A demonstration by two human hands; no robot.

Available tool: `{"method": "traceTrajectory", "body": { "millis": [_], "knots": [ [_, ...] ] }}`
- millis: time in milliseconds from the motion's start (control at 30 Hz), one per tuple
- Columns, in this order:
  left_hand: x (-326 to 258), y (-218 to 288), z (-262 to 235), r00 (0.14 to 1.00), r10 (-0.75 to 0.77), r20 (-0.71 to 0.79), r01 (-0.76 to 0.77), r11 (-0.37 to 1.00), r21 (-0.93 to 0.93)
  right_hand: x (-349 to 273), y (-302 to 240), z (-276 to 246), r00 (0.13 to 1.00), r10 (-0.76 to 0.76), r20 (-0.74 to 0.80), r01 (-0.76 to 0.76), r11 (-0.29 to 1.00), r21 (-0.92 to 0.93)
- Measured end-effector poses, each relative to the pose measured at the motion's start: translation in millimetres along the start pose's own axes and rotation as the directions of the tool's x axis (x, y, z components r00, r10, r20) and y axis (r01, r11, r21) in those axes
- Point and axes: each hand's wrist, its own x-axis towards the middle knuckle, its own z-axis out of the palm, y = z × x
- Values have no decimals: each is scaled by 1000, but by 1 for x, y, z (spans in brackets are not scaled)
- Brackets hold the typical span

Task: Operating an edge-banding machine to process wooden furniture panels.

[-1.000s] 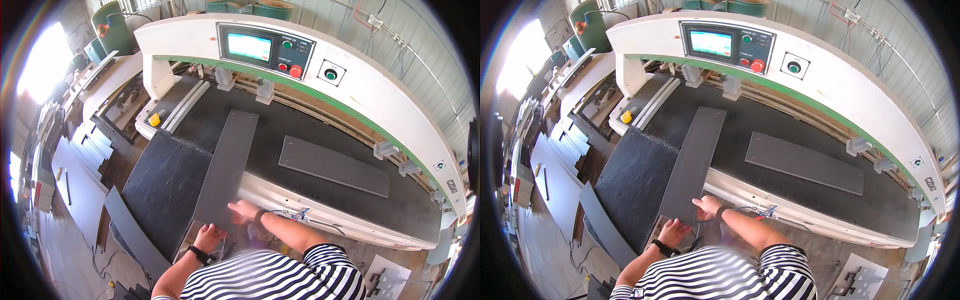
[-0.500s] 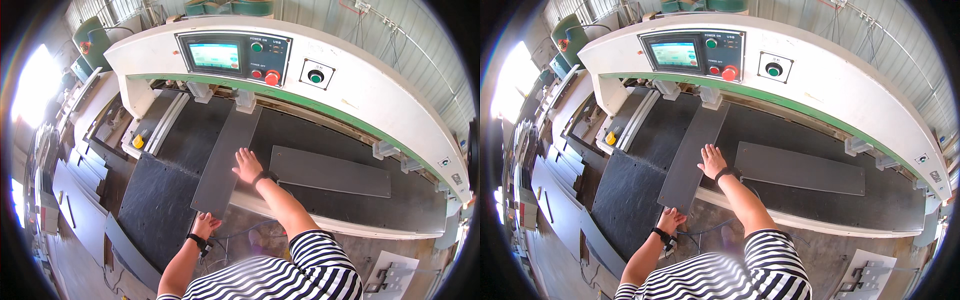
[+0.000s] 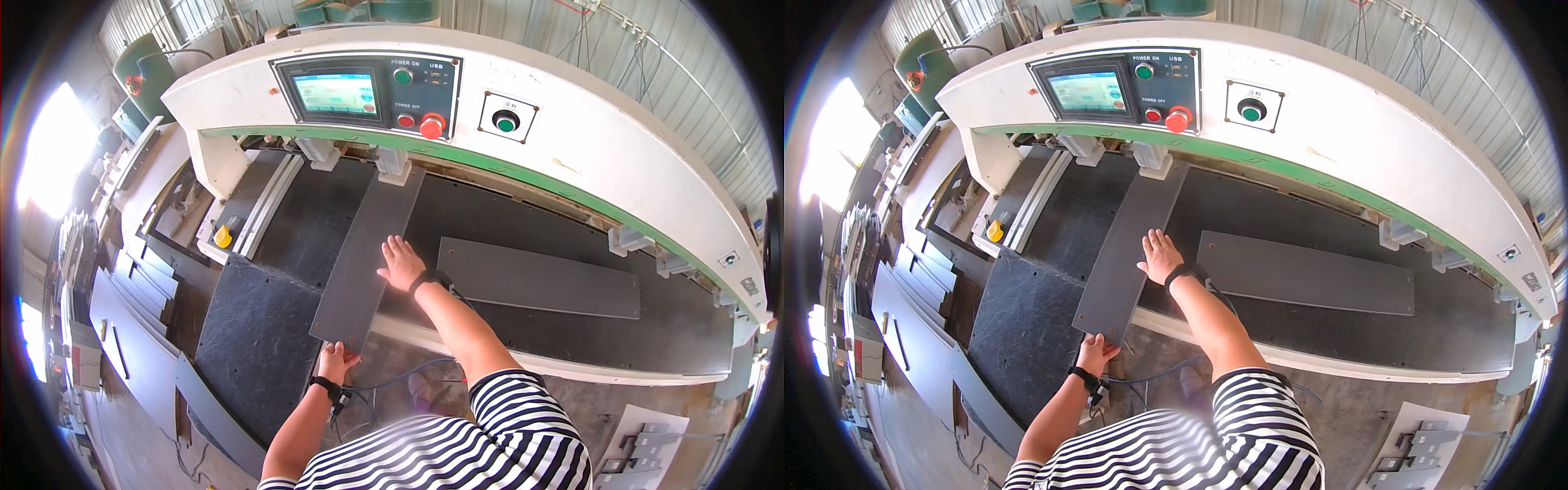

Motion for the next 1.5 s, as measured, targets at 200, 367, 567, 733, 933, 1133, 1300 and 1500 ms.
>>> {"method": "traceTrajectory", "body": {
  "millis": [200,367,567,733,933,1133,1300,1500],
  "knots": [
    [2,-6,10,997,-41,71,42,999,-11,-5,26,-25,977,158,-145,-86,909,407],
    [2,3,-13,998,-19,68,29,990,-140,-3,34,-197,357,583,-730,166,729,664],
    [6,11,-7,999,44,13,-43,999,-29,-14,64,-283,206,460,-864,73,873,482],
    [7,7,-10,999,23,35,-19,994,-104,-10,76,-291,235,374,-897,-16,924,381],
    [-14,0,-29,999,-35,-1,35,997,-74,-6,85,-302,231,428,-874,-104,904,415],
    [-100,-20,-82,1000,-27,-1,27,988,-154,-12,75,-285,298,457,-838,60,867,495],
    [-185,-69,-154,987,-155,49,161,909,-385,-65,-5,-248,640,544,-543,294,480,827],
    [-289,-149,-225,890,-377,-256,179,806,-565,-110,-92,-117,993,62,100,-112,234,966]
  ]
}}
